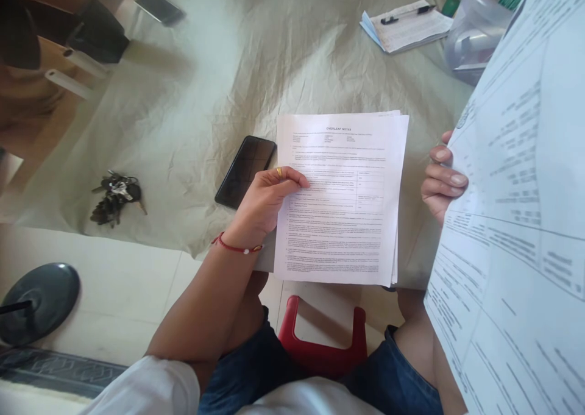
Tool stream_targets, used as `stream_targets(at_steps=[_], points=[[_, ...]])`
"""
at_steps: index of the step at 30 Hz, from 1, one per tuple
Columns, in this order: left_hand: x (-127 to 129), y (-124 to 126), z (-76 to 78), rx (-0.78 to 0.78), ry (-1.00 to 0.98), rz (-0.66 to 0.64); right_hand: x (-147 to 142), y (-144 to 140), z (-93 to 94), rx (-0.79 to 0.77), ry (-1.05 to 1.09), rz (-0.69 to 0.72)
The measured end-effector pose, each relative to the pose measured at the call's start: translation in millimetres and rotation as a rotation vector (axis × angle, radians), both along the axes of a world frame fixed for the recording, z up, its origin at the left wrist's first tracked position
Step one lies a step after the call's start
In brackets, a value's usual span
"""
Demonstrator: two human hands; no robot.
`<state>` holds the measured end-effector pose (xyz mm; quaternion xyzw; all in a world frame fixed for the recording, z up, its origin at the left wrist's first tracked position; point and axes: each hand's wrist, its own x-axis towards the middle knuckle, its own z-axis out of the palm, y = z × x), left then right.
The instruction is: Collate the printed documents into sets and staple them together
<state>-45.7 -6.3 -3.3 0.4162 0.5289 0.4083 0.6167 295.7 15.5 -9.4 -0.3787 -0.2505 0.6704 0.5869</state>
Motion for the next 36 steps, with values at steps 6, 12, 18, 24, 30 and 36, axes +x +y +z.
stream_targets(at_steps=[6,12,18,24,30,36], points=[[0.1,0.5,-0.9,0.005,0.012,0.004,8.5,1.8,-10.5,-0.014,0.134,0.04],[-0.3,-0.1,-1.1,0.005,0.001,0.009,-2.1,-0.7,-2.1,0.006,0.006,-0.004],[2.6,-1.4,2.9,0.001,0.004,0.002,-12.8,-5.7,12.5,-0.006,-0.19,-0.025],[3.1,-1.9,1.6,0.001,0.0,0.006,-4.0,-3.1,2.7,0.015,-0.059,0.024],[3.6,-1.4,0.9,0.002,-0.021,0.007,3.5,2.4,-10.4,0.013,0.134,0.044],[4.5,-1.1,-0.6,0.002,-0.015,0.004,-3.1,-2.7,0.9,0.011,0.006,0.036]])
